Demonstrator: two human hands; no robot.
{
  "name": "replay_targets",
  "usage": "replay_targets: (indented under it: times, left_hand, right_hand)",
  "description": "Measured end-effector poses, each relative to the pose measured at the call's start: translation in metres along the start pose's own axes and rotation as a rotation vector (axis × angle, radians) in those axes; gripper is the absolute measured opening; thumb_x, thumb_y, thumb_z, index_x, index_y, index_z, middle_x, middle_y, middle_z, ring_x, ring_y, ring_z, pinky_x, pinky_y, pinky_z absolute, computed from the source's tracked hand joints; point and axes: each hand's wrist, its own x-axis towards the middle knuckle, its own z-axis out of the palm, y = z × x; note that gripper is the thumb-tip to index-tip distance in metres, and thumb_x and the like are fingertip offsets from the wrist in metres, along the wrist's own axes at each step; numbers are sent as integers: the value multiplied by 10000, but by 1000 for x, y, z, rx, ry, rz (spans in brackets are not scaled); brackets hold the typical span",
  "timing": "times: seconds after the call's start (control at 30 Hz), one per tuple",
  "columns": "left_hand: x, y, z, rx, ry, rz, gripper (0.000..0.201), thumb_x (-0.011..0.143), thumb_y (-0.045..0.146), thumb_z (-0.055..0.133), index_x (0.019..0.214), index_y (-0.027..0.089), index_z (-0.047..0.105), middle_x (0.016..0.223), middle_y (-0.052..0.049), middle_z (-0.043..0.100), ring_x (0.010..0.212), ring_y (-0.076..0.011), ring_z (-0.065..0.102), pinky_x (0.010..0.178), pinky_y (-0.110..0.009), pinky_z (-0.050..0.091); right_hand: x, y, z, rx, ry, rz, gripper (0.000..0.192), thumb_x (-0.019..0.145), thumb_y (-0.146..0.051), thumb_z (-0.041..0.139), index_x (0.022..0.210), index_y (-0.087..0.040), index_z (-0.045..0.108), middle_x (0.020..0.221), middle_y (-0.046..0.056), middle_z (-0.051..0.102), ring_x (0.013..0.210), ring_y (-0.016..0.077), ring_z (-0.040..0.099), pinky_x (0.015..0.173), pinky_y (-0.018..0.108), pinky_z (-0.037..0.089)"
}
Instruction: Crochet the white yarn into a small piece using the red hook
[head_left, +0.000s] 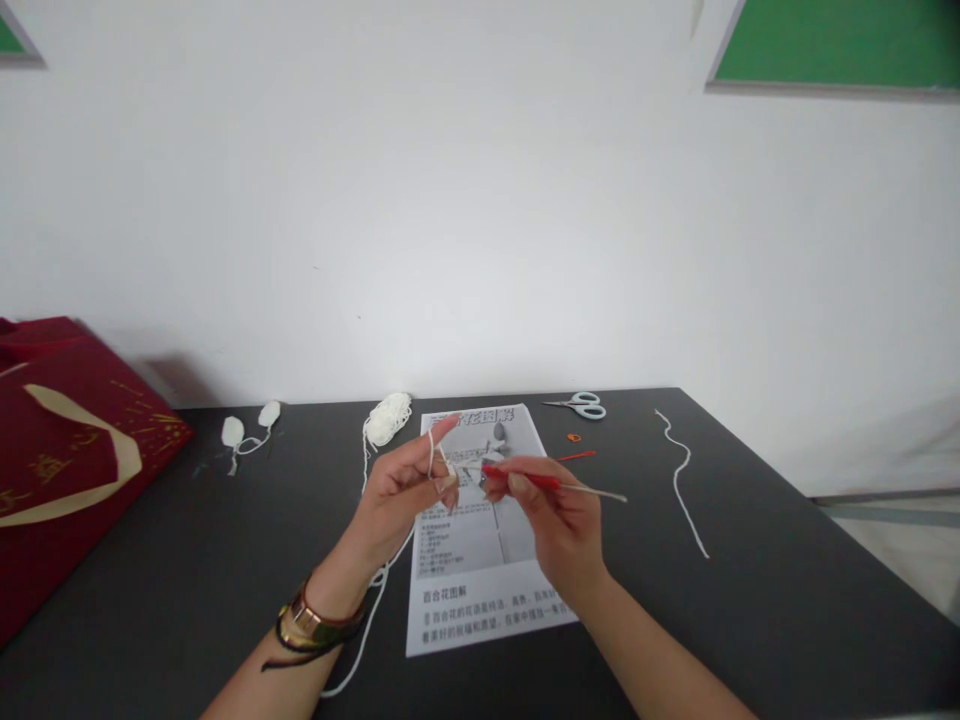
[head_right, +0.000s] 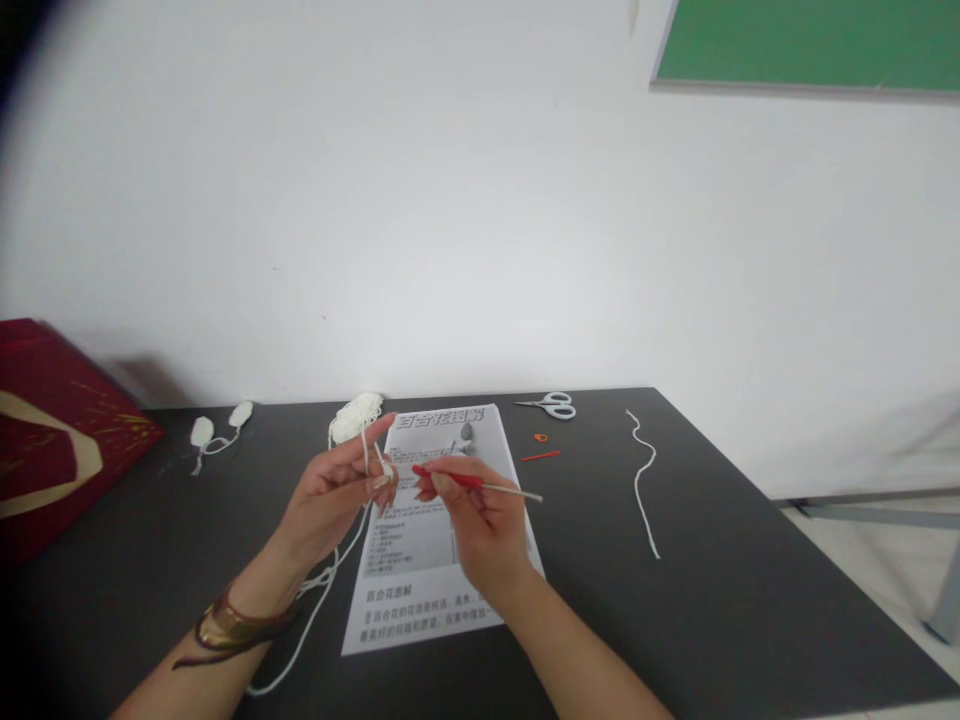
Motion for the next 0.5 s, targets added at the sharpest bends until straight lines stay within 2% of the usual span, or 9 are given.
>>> replay_targets:
  times: [0.07,0.17,0.3,0.4,0.5]
  left_hand:
    - [1,0,4,-27,27,9,545,782,114,645,1301,243,543,620,15,601,575,-119,528,601,-278,411]
    - [1,0,13,-84,56,-20,560,772,101,646,1306,233,537,628,17,603,586,-121,544,618,-273,421]
    - [-1,4,21,-350,128,-96,541,751,66,604,1273,205,567,573,24,570,560,-105,524,597,-237,423]
    - [-2,7,22,-576,162,-163,531,709,66,577,1226,184,602,560,23,540,552,-101,506,566,-213,416]
    - [-3,9,22,-656,133,-229,511,654,91,597,1161,145,643,537,20,517,518,-103,477,548,-222,412]
  right_hand:
    - [-5,0,0,-180,-59,-169,220,845,-128,592,972,-256,717,841,48,730,736,173,675,693,311,553]
    - [-11,2,-3,-380,-140,-347,404,825,-43,567,1113,-306,669,967,70,724,847,209,676,741,346,552]
    - [-13,4,-7,-511,-277,-517,530,818,-29,523,1257,-322,568,1153,92,674,992,239,648,809,384,547]
    - [-14,2,-8,-505,-340,-557,541,827,-38,495,1292,-312,532,1190,100,656,1032,249,631,822,400,547]
    - [-15,2,-5,-398,-299,-468,491,845,-43,496,1230,-334,590,1161,80,673,997,237,646,791,379,564]
